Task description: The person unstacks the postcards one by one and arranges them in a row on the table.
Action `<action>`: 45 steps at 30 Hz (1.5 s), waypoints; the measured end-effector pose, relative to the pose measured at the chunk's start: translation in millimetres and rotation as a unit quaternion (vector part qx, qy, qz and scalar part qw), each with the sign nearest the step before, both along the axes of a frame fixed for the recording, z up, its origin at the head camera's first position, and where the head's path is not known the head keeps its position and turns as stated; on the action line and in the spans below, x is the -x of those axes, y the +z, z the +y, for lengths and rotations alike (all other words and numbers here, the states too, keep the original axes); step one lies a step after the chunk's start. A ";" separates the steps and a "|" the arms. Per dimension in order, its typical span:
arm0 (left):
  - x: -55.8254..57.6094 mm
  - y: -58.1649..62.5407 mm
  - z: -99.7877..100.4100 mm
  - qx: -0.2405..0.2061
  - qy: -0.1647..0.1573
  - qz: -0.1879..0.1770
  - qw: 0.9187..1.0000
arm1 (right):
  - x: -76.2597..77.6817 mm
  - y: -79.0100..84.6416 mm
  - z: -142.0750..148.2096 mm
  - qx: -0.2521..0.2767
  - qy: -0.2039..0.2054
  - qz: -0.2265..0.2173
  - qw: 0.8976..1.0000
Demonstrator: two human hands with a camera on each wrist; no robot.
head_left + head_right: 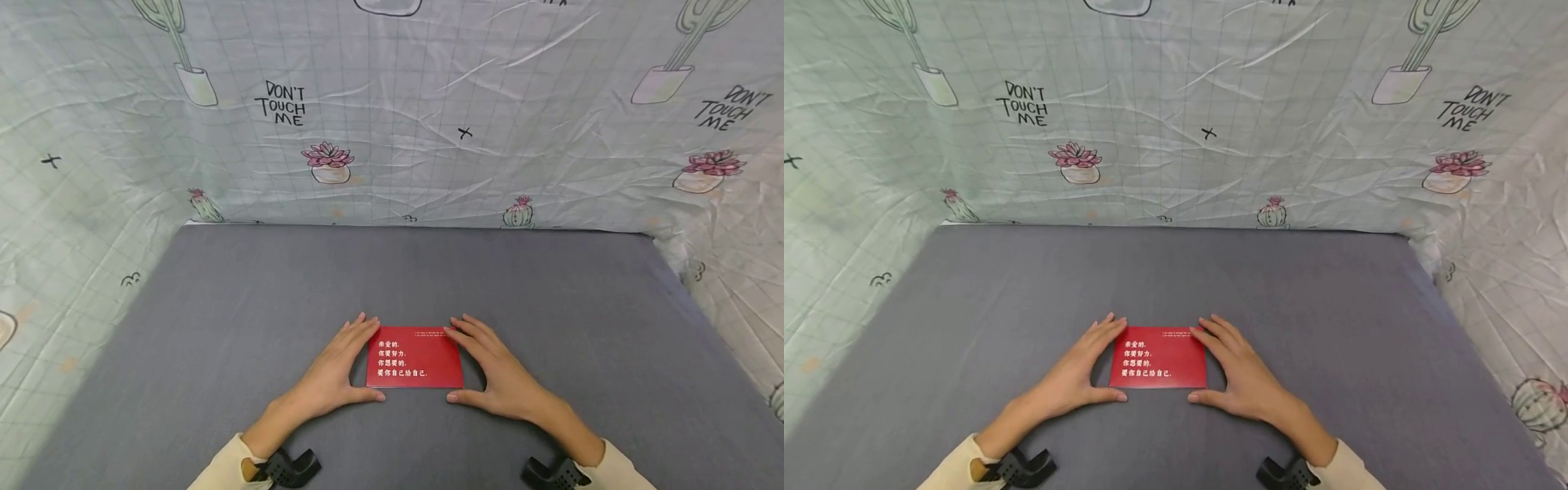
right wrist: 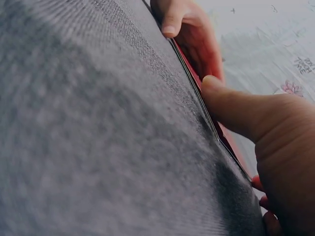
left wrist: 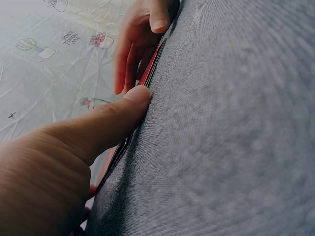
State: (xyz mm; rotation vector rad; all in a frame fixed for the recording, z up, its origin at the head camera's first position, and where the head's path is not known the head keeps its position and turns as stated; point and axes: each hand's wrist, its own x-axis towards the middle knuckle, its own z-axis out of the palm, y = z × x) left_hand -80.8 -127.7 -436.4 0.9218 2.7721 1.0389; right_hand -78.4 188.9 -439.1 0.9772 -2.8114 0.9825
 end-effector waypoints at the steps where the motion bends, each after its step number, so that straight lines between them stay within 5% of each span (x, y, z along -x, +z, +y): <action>1: 0.0 0.4 -0.1 -0.001 0.003 -0.001 1.000 | 0.0 0.0 -0.7 -0.005 -0.001 0.002 1.000; 21: 0.3 2.2 -1.9 -0.031 0.034 -0.025 0.999 | 6.1 2.2 -3.8 -0.040 0.014 0.069 0.997; 45: 4.4 9.3 -8.4 -0.113 -0.007 -0.015 0.993 | 9.9 14.7 -3.3 -0.031 0.058 0.067 0.996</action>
